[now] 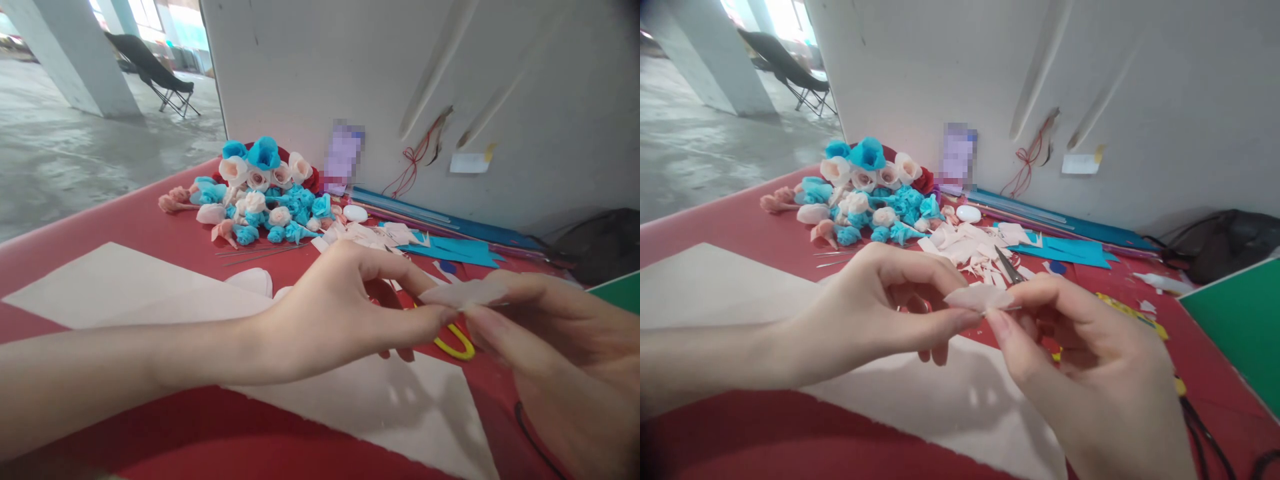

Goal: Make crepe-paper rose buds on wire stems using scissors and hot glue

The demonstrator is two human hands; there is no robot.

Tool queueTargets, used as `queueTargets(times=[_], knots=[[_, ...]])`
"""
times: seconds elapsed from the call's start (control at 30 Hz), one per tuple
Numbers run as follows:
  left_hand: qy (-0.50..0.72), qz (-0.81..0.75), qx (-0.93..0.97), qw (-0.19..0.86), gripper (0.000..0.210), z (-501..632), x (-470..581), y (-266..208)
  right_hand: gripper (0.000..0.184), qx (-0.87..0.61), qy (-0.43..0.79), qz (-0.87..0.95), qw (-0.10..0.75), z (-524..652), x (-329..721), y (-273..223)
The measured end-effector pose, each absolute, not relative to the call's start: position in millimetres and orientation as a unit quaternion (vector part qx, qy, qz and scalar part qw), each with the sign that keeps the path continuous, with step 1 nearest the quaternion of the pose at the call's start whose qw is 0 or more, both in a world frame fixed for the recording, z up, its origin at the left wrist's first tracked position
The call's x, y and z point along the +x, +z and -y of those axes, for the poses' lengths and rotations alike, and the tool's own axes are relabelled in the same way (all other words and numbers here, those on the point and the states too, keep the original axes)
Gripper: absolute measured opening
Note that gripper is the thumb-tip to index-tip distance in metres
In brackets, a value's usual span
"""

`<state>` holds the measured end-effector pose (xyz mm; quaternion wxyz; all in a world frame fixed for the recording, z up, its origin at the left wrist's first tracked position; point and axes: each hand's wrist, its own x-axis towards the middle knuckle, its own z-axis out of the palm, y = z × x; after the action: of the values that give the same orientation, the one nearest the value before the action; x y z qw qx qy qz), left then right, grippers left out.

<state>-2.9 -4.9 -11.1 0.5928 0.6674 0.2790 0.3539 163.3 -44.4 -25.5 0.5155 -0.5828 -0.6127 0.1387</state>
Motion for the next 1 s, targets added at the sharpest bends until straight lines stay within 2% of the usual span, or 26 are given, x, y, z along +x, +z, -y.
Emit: queueTargets(times=[0.27, 0.47, 0.57, 0.7, 0.8, 1.0], knots=[[0.441, -0.246, 0.784, 0.361, 0.007, 5, -1, -18, 0.010, -0.591, 0.155, 0.600, 0.516, 45, 165, -28], [0.480, -0.220, 0.801, 0.282, 0.009, 2, -1, -22, 0.016, -0.566, 0.220, 0.601, 0.520, 43, 171, -31], [0.474, -0.212, 0.803, 0.293, 0.010, 0, -2, -22, 0.018, -0.574, 0.241, 0.598, 0.505, 41, 170, -30], [0.454, -0.225, 0.787, 0.352, 0.013, -1, -3, -21, 0.012, -0.555, 0.245, 0.592, 0.531, 41, 169, -29], [0.433, -0.230, 0.759, 0.429, 0.013, 0, -2, -20, 0.011, -0.559, 0.238, 0.582, 0.541, 42, 169, -28], [0.382, -0.253, 0.669, 0.586, 0.013, 1, -1, -15, 0.020, -0.571, 0.245, 0.579, 0.527, 39, 167, -25]])
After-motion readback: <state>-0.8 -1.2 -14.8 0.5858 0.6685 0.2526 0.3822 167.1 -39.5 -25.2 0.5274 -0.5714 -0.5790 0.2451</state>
